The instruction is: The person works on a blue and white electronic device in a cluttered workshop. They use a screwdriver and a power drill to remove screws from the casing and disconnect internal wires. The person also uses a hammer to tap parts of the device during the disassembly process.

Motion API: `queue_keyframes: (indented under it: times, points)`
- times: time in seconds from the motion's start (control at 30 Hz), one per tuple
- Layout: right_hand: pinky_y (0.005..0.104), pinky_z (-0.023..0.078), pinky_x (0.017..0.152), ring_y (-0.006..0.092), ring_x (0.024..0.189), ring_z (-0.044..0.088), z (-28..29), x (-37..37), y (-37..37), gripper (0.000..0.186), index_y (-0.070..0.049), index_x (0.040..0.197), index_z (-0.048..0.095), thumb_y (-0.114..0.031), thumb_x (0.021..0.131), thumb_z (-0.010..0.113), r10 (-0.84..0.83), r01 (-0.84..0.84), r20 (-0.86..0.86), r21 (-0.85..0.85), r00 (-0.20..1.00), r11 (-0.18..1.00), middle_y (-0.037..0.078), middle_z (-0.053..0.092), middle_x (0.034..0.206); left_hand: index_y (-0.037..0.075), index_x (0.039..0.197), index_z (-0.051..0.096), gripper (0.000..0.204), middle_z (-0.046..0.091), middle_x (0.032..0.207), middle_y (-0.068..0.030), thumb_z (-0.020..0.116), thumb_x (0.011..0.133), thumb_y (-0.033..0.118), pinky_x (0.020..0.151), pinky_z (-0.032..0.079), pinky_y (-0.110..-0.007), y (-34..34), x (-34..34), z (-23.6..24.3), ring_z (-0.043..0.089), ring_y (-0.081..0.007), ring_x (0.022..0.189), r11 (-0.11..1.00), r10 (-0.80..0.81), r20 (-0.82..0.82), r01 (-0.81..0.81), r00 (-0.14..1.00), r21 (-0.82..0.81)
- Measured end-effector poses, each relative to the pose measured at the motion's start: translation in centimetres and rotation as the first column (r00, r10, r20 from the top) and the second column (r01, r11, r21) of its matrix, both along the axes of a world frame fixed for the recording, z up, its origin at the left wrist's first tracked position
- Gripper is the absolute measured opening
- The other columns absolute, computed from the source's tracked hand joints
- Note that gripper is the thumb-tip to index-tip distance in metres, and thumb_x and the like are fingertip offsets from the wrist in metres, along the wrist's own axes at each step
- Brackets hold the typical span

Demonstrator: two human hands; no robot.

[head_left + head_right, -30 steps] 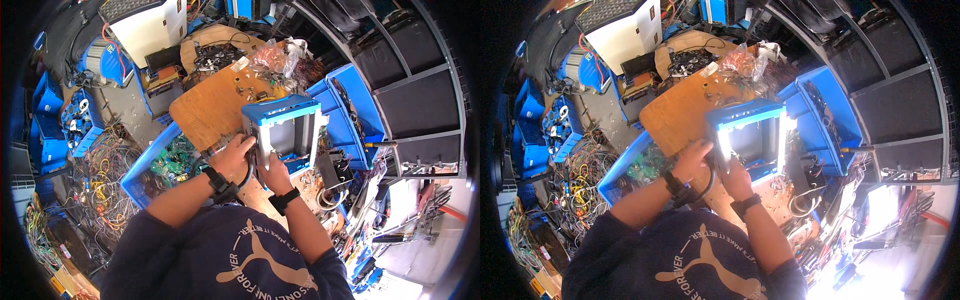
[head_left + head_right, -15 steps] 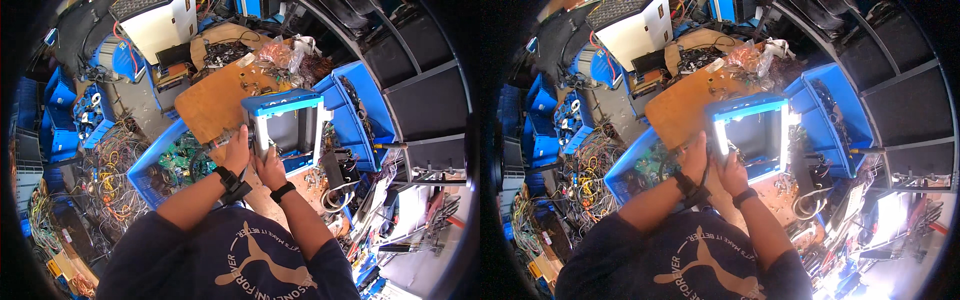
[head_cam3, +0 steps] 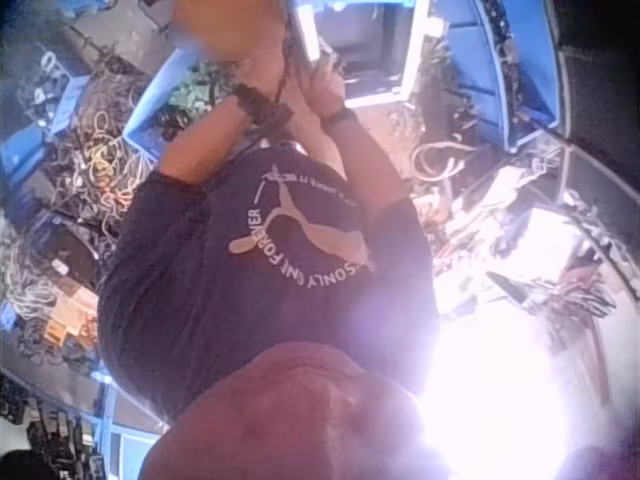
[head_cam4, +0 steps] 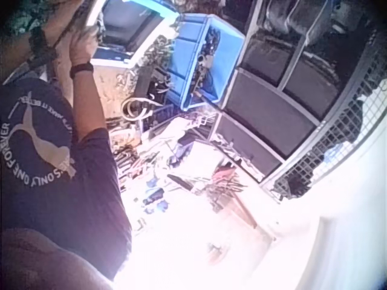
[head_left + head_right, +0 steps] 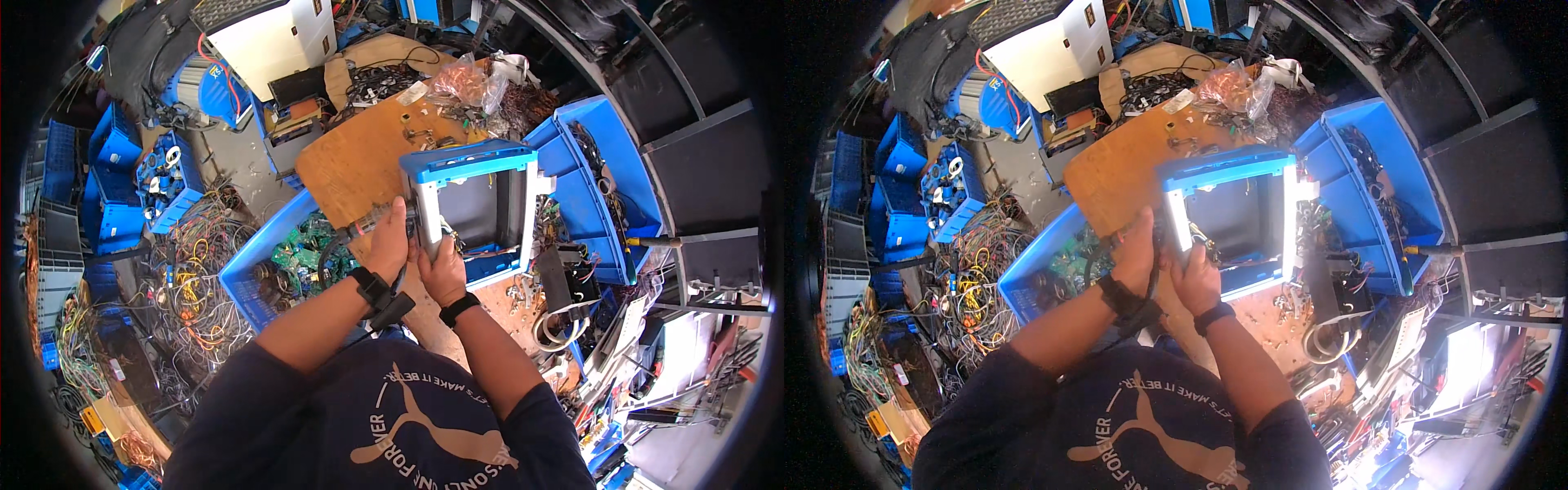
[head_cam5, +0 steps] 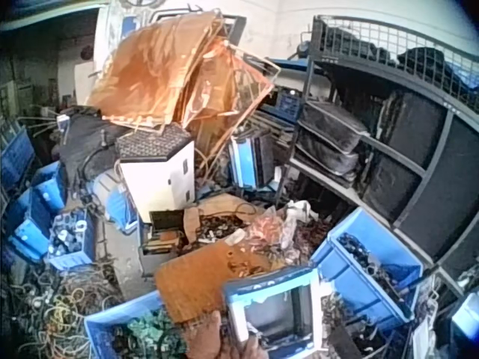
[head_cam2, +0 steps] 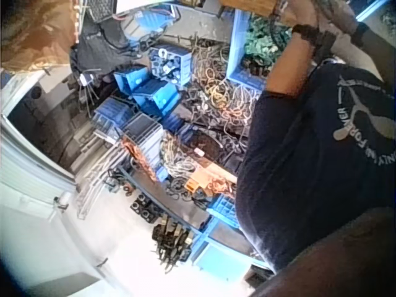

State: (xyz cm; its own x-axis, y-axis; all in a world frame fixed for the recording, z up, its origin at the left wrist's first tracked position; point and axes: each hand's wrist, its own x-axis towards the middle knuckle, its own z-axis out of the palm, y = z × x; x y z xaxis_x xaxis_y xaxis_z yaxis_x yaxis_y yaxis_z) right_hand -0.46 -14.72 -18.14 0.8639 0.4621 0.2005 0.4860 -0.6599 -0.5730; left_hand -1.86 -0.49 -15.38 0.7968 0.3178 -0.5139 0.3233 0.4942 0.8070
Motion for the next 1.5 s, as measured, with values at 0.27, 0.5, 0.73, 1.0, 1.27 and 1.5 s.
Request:
queue_keyframes:
  times: [0.27,0.5,0.73,1.0,1.27,1.5]
  points:
    - [0.0459,0.05,0.056,0.0381,0.063,0.061,0.5,0.2,0.0,0.045,0.003,0.11,0.042,-0.023,0.081,0.066,0.017,-0.016,0.015,-0.046,1.0,0.999,0.02,0.061,0.072,-0.005,0.092,0.059,0.053,0.06,0.078,-0.0193,0.039,0.099,0.043,0.073,0.045,-0.04,-0.8,0.4,-2.5,0.057,-0.0313,0.075,0.633,0.054,0.303,-0.268,0.951,0.726]
    - [0.0455,0.05,0.053,0.0378,0.06,0.061,1.1,-0.2,0.9,0.04,0.001,0.103,0.043,-0.023,0.081,0.066,0.045,-0.044,0.011,-0.097,0.999,0.994,0.018,0.061,0.068,-0.005,0.094,0.059,0.051,0.06,0.079,-0.0211,0.037,0.1,0.041,0.074,0.045,-0.04,0.5,-0.5,-1.5,0.057,-0.0334,0.075,0.843,0.08,0.193,-0.17,0.978,0.511]
    - [0.0448,0.049,0.052,0.0369,0.059,0.061,0.6,0.0,0.4,0.044,0.003,0.107,0.043,-0.023,0.08,0.066,0.031,-0.027,0.057,-0.074,0.998,0.997,0.019,0.061,0.067,-0.004,0.098,0.059,0.053,0.062,0.08,-0.0177,0.038,0.099,0.044,0.075,0.046,-0.04,0.1,-0.5,0.1,0.059,-0.0301,0.079,0.771,0.051,0.198,-0.164,0.979,0.615]
    - [0.0443,0.05,0.053,0.0377,0.06,0.062,0.2,0.2,-0.1,0.052,0.004,0.116,0.042,-0.027,0.082,0.066,0.013,-0.01,0.041,-0.085,0.999,0.996,0.02,0.061,0.069,-0.002,0.094,0.06,0.051,0.058,0.074,-0.0087,0.041,0.098,0.045,0.063,0.044,-0.032,0.0,-0.3,0.3,0.054,-0.0172,0.067,0.964,0.055,0.108,-0.081,0.993,0.254]
    - [0.0481,0.05,0.06,0.0429,0.068,0.061,0.6,0.1,-0.2,0.047,0.005,0.114,0.041,-0.026,0.085,0.062,0.017,-0.022,-0.064,-0.068,0.998,0.997,0.026,0.061,0.076,0.005,0.087,0.059,0.046,0.056,0.075,-0.0015,0.044,0.097,0.047,0.056,0.045,-0.028,2.1,-0.4,-0.2,0.054,-0.0114,0.063,0.995,-0.098,0.113,0.1,0.989,-0.019]
    - [0.0441,0.049,0.054,0.0368,0.059,0.061,0.2,0.2,-0.5,0.055,0.004,0.118,0.041,-0.026,0.08,0.067,0.026,-0.024,0.038,-0.066,0.999,0.998,0.019,0.061,0.069,0.006,0.088,0.057,0.044,0.056,0.075,-0.0011,0.046,0.096,0.047,0.056,0.045,-0.027,2.0,-0.6,0.0,0.054,-0.012,0.062,0.995,-0.088,0.147,0.095,0.985,-0.043]
